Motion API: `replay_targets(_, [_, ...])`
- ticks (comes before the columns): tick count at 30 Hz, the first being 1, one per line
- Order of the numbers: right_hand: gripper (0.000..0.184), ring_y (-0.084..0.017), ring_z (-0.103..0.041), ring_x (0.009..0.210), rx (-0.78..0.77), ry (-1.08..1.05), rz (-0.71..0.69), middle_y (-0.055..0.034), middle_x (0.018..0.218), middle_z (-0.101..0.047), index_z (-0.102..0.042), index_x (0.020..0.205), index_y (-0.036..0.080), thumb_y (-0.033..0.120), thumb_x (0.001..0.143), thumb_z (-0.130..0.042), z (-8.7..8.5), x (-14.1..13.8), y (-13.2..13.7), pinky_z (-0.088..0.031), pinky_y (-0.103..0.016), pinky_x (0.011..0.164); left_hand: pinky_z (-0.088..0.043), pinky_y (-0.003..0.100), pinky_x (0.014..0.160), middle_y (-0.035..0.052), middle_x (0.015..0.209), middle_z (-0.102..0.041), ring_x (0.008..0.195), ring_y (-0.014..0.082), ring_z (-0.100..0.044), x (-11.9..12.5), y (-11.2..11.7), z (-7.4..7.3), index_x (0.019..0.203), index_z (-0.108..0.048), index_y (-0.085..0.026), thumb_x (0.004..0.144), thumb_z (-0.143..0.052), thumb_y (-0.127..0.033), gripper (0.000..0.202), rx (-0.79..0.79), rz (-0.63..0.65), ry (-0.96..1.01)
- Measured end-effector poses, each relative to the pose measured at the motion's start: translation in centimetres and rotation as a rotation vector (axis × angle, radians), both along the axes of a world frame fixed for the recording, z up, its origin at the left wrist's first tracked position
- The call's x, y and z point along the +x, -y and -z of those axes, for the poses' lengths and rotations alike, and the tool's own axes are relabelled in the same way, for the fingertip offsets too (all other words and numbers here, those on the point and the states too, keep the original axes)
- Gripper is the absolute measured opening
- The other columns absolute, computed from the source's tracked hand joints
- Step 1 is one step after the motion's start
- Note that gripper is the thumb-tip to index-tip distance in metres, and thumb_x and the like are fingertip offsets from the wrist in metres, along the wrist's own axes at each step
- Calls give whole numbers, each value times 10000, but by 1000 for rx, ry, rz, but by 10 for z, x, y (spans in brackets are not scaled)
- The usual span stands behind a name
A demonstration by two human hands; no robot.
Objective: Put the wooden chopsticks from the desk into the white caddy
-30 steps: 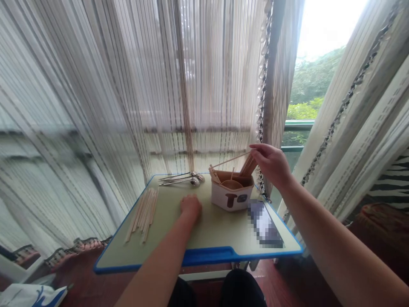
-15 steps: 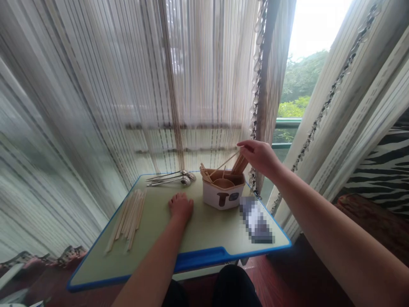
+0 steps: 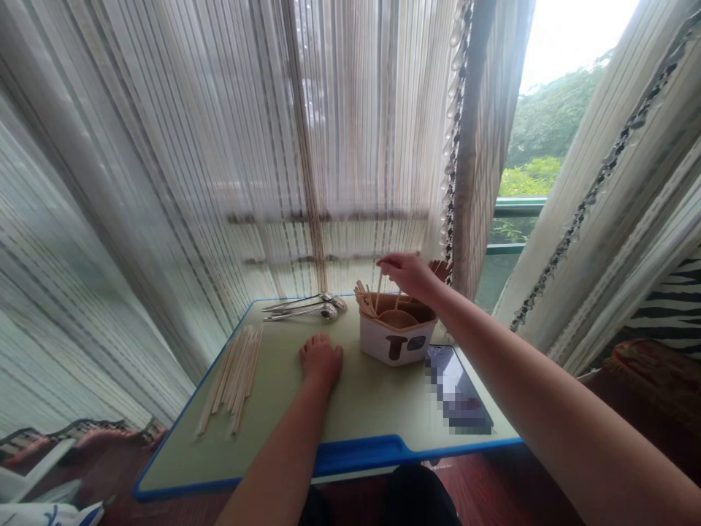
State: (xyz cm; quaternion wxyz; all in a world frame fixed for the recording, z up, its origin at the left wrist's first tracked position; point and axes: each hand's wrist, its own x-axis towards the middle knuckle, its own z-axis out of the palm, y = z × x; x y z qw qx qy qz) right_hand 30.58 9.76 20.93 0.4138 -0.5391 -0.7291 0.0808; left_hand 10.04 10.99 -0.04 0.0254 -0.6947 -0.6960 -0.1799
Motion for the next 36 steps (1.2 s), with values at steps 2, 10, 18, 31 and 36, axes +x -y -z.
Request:
replay_targets(2, [202,-153,-616,723,-10,61,15,-62,840,-705,-708,875,175,265,806,-541,-2,-4,-3,-449,-263,644,-321,394,921,134,1196,-551,1111,268,-463,-1,-1,0,1100,-570,-170,804,-418,-380,394,9,0,6])
replay_targets(10, [161,-136,-620,666,-105,117,3,-54,792,-708,-707,871,162,196,749,-607,3,-11,-13,-449,-232,591,-328,401,920,126,1213,-543,1114,269,-459,-2,-5,1,1087,-578,-185,787,-443,-393,390,-13,-10,28])
replay_targets(18, [124,-130,-629,689,-62,128,-55,-26,744,-699,-696,830,173,170,733,-621,13,-9,-10,-456,-222,632,-322,385,938,117,1245,-530,1140,256,-445,-2,-3,0,1128,-566,-186,800,-431,-393,411,-26,-4,4])
replay_targets(31, [160,-146,-623,732,125,139,-51,-39,823,-699,-688,881,187,219,799,-554,11,4,-6,-455,-257,692,-314,383,954,119,1295,-495,1179,254,-419,0,0,-7,1160,-551,-195,819,-431,-393,411,-84,-21,-27])
replay_targets(36, [177,-157,-626,741,-2,306,-78,-31,829,-709,-694,873,200,151,755,-571,21,-6,-11,-440,-255,694,-319,382,930,122,1258,-515,1141,258,-438,1,-1,-8,1136,-559,-190,804,-427,-391,410,-72,-29,-13])
